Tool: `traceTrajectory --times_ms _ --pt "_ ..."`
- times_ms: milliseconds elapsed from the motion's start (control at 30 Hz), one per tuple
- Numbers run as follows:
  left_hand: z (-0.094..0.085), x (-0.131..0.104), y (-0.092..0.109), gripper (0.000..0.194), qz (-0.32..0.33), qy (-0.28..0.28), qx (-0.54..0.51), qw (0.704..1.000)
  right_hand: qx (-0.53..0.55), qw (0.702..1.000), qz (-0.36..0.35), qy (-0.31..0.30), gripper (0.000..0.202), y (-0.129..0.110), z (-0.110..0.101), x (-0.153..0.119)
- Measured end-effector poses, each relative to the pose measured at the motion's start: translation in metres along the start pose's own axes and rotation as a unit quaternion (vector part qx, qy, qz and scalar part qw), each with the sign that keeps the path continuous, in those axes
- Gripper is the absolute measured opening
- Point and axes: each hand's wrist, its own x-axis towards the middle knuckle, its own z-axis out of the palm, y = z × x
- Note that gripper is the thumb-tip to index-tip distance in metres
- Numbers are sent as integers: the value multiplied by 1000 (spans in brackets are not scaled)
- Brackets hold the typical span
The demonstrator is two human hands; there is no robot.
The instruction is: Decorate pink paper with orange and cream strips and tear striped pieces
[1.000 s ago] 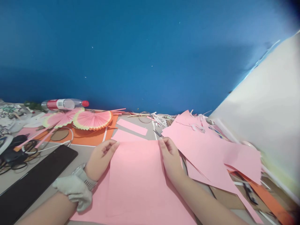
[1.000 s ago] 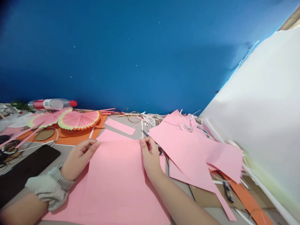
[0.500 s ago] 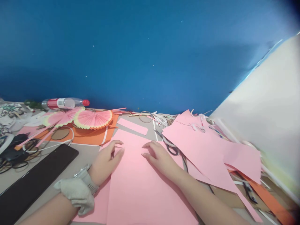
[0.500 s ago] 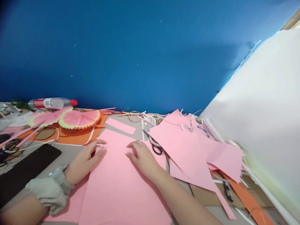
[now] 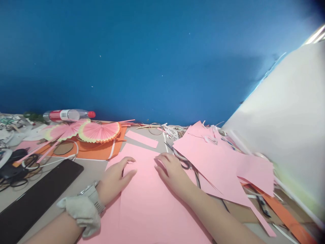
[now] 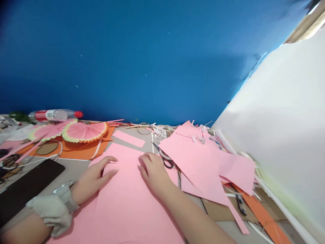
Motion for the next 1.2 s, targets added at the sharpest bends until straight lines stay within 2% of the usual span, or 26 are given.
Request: traceTrajectory --times_ms 100,367,600,833,1200 --pt "0 0 -1 29 -4 11 -6 1000 -11 1000 -7 -11 11 -3 3 -2" --pt "1 0 1 41 -2 14 -56 998 -23 1000 -5 -5 5 0 6 -3" --pt "2 1 -1 42 -7 21 -80 997 -6 1000 8 4 12 -3 1 -1" --pt "-2 3 4 23 5 -5 -101 995 0 999 22 26 16 1 2 -1" --pt "-3 1 4 20 15 16 -70 997 -49 998 34 21 19 -2 3 2"
